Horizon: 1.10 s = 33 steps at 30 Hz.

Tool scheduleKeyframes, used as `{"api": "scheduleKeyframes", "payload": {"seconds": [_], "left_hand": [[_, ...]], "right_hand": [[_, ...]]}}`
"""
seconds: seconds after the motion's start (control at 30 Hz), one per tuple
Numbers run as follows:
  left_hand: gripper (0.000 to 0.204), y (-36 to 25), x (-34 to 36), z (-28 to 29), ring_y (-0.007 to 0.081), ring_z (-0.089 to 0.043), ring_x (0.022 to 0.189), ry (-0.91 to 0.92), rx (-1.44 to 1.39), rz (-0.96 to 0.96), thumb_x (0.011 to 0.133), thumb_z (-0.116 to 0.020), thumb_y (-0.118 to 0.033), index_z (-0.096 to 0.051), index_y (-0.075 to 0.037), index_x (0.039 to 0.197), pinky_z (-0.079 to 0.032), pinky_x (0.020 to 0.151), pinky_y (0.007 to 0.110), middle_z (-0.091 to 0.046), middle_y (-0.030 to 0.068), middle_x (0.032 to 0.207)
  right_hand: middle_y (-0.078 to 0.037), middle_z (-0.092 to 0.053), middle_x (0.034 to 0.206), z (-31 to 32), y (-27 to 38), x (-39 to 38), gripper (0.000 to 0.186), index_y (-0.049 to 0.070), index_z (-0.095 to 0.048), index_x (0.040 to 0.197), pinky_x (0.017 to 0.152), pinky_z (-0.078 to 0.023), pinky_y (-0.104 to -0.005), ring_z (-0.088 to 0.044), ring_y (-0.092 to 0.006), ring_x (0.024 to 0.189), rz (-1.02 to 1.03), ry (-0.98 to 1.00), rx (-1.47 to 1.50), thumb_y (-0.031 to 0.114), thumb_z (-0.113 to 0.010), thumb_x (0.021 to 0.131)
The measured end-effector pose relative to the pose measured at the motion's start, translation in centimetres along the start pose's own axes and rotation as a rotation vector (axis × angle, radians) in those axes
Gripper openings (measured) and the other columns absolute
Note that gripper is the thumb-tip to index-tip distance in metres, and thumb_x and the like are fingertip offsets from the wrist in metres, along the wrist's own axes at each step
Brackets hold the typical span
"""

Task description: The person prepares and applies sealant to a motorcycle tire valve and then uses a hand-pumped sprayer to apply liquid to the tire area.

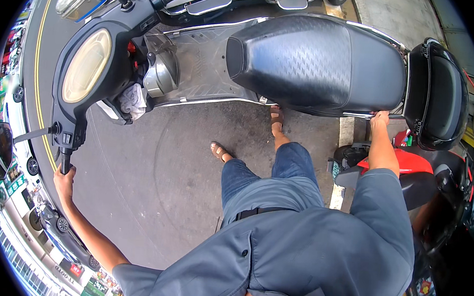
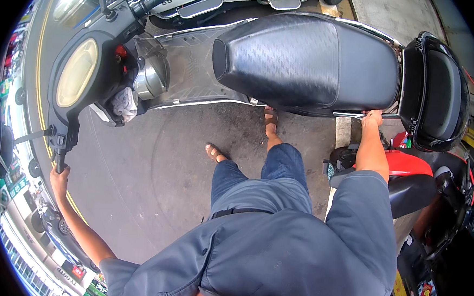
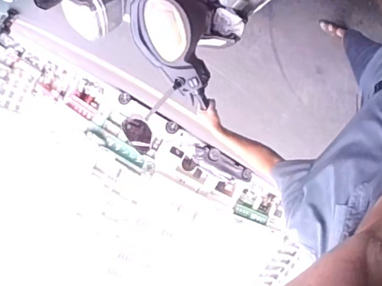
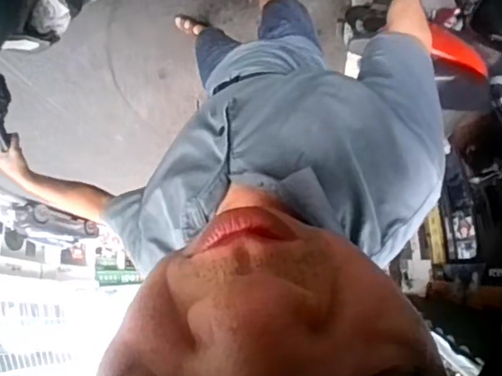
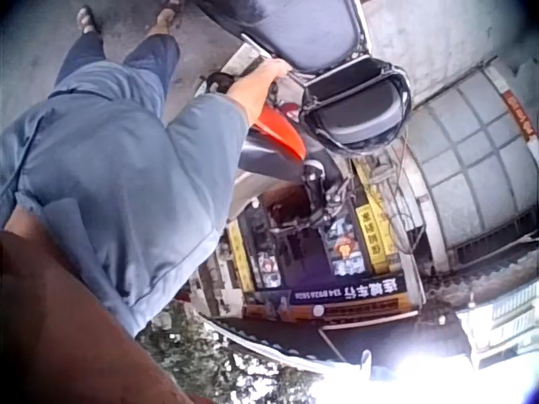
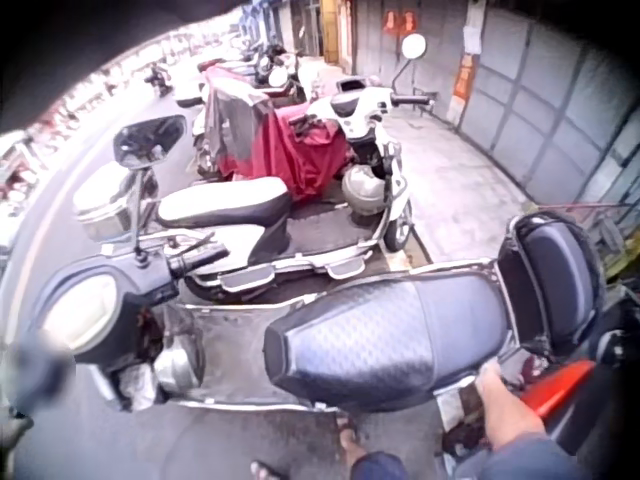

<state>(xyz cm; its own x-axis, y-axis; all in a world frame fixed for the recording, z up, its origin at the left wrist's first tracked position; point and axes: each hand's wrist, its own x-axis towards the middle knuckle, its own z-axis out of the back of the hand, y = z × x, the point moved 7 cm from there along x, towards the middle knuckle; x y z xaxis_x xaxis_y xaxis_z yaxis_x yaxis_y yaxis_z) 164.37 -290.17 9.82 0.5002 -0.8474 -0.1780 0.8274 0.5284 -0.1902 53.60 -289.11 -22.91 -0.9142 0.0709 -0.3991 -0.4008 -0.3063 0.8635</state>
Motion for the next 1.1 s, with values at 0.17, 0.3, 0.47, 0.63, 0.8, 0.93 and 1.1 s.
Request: {"api": "scheduleKeyframes", "payload": {"seconds": [0.17,0.3,0.47,0.63,0.8,0.93,1.1], "left_hand": [[0.020,0.3,-0.9,0.8,0.0111,-0.048,0.048,0.035,0.031,0.049,0.071,-0.066,-0.021,-0.061,-0.003,0.077,-0.039,0.049,0.029,-0.050,0.0011,0.054],[0.025,-0.4,-1.4,0.8,0.0131,-0.051,0.049,0.002,0.104,0.096,0.069,-0.067,-0.026,-0.063,-0.003,0.077,-0.041,0.051,0.030,-0.052,0.0030,0.054],[0.031,0.7,-0.2,1.5,0.0154,-0.053,0.050,0.032,0.136,0.143,0.066,-0.068,-0.032,-0.064,-0.003,0.075,-0.041,0.053,0.031,-0.054,0.0044,0.054],[0.039,-3.5,-7.1,1.3,0.0164,-0.054,0.052,-0.074,0.110,0.223,0.066,-0.070,-0.039,-0.061,-0.002,0.069,-0.042,0.055,0.032,-0.054,0.0058,0.055],[0.022,-7.8,-16.8,-7.7,0.0086,-0.046,0.053,0.000,-0.461,0.095,0.076,-0.069,-0.021,-0.053,-0.006,0.074,-0.038,0.051,0.026,-0.051,-0.0005,0.059],[0.021,-10.5,-20.5,-9.7,0.0080,-0.046,0.052,-0.061,-0.631,0.132,0.076,-0.070,-0.018,-0.053,-0.005,0.076,-0.037,0.050,0.025,-0.050,-0.0005,0.058],[0.022,-9.4,-20.3,-9.1,0.0083,-0.044,0.049,-0.132,-0.532,0.133,0.076,-0.069,-0.019,-0.052,-0.006,0.073,-0.036,0.049,0.026,-0.049,-0.0007,0.057]], "right_hand": [[-0.006,-0.047,0.060,-0.7,-1.3,1.3,0.025,0.007,-0.047,0.084,0.039,-0.041,-0.0342,-0.042,-0.0185,0.045,-0.035,0.128,0.034,0.030,-0.049,0.094],[-0.005,-0.049,0.062,-0.9,0.5,3.4,0.025,0.011,-0.046,0.080,0.040,-0.038,-0.0316,-0.039,-0.0160,0.045,-0.058,0.170,0.034,0.031,-0.054,0.092],[-0.004,-0.050,0.065,-2.0,2.6,3.0,0.025,0.011,-0.048,0.082,0.049,-0.042,-0.0346,-0.042,-0.0168,0.052,-0.092,0.223,0.115,0.032,-0.044,0.096],[-0.008,-0.049,0.095,-4.1,3.2,-2.3,0.052,0.006,-0.050,0.108,0.068,-0.048,-0.0422,-0.047,-0.0219,0.078,-0.047,0.396,0.149,0.053,-0.058,0.087],[-0.017,-0.050,0.108,-5.3,5.2,-1.4,0.079,-0.006,-0.045,0.121,0.084,-0.048,-0.0536,-0.052,-0.0332,0.093,0.037,0.474,0.094,0.053,-0.072,0.075],[-0.020,-0.049,0.122,-5.8,5.4,0.3,0.087,-0.010,-0.042,0.124,0.085,-0.050,-0.0511,-0.055,-0.0335,0.100,0.015,0.452,-0.093,0.055,-0.072,0.073],[-0.021,-0.049,0.124,-5.2,3.5,-1.4,0.093,-0.008,-0.028,0.131,0.077,-0.055,-0.0496,-0.060,-0.0362,0.096,-0.013,0.453,-0.217,0.053,-0.070,0.076]]}}
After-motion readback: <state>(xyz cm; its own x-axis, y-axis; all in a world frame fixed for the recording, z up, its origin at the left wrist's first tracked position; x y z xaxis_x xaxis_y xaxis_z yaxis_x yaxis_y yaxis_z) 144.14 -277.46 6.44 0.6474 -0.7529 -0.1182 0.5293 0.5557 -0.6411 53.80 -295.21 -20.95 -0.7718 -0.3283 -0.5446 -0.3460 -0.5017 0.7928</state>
